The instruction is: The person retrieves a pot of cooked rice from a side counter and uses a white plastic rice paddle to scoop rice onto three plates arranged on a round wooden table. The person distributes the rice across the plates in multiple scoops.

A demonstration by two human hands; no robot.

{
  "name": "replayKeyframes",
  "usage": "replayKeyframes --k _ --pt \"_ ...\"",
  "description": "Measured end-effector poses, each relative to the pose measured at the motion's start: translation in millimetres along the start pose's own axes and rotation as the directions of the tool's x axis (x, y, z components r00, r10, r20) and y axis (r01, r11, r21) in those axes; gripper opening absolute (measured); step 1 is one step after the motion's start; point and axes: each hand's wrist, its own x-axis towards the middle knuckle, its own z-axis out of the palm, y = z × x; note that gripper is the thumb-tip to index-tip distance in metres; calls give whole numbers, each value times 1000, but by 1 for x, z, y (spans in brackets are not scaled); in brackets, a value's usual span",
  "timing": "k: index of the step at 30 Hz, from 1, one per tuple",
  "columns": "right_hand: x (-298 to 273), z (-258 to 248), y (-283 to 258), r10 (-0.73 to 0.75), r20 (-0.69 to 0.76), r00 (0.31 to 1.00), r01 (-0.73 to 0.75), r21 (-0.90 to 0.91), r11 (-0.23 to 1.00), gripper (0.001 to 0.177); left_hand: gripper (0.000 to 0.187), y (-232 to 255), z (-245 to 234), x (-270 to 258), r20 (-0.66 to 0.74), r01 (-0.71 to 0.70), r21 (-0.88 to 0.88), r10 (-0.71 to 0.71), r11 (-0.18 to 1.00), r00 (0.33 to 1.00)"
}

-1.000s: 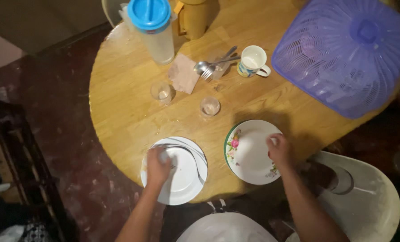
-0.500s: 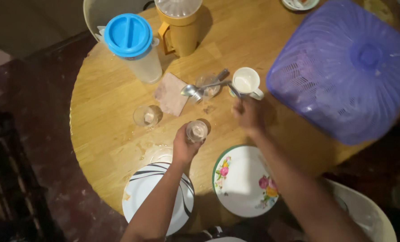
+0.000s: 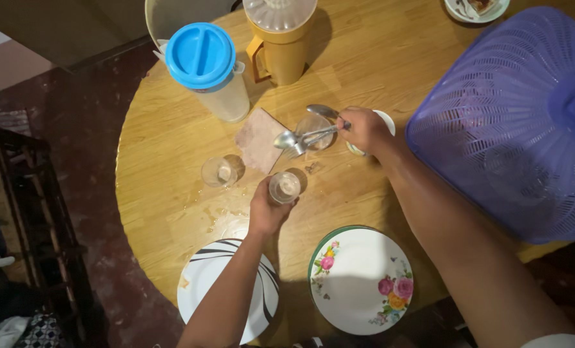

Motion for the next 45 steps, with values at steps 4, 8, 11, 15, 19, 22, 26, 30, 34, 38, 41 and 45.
replayKeyframes --k 4,8,11,15,19,22,26,30,34,38,41,45 --pt "-9 -10 -8 70 -2 998 -70 54 996 13 69 1 2 1 -4 -13 -41 13 999 1000" --pt "-25 -19 -21 231 -24 973 -225 160 961 18 69 1 0 1 -2 2 3 -2 1000 1000" --pt "-43 -27 -30 295 -127 947 -267 199 943 18 67 2 1 1 24 38 -87 -36 996 999" --pt "-75 -44 -37 430 -210 878 -373 264 889 18 71 0 1 0 15 31 -107 -30 994 999" --pt "-94 -43 -38 469 -346 813 -250 520 817 11 73 -4 1 2 0 -15 -36 15 999 1000" --pt "-103 -34 -38 654 -243 716 -287 751 594 13 74 -5 2 2 7 -3 -39 3 999 1000" --pt "-106 -22 -38 804 -63 591 -319 897 305 12 69 -5 0 2 35 40 -64 -38 997 999" --pt "-109 -20 -41 792 -18 610 -250 944 214 13 69 -3 -2 2 39 8 -23 -7 1000 999" --pt "-110 -20 -47 794 -18 608 -221 957 190 13 67 -1 -2 2 51 14 -52 -12 999 999" --pt "-111 -22 -52 799 -11 601 -220 959 178 14 69 0 -3 3 41 -3 -12 4 1000 999" --pt "-112 -23 -55 775 -23 632 -208 958 198 17 69 1 -3 3 39 11 31 -12 999 999" --pt "-112 -24 -58 793 -37 608 -201 959 199 13 70 2 -3 2 51 47 -11 -46 999 998"
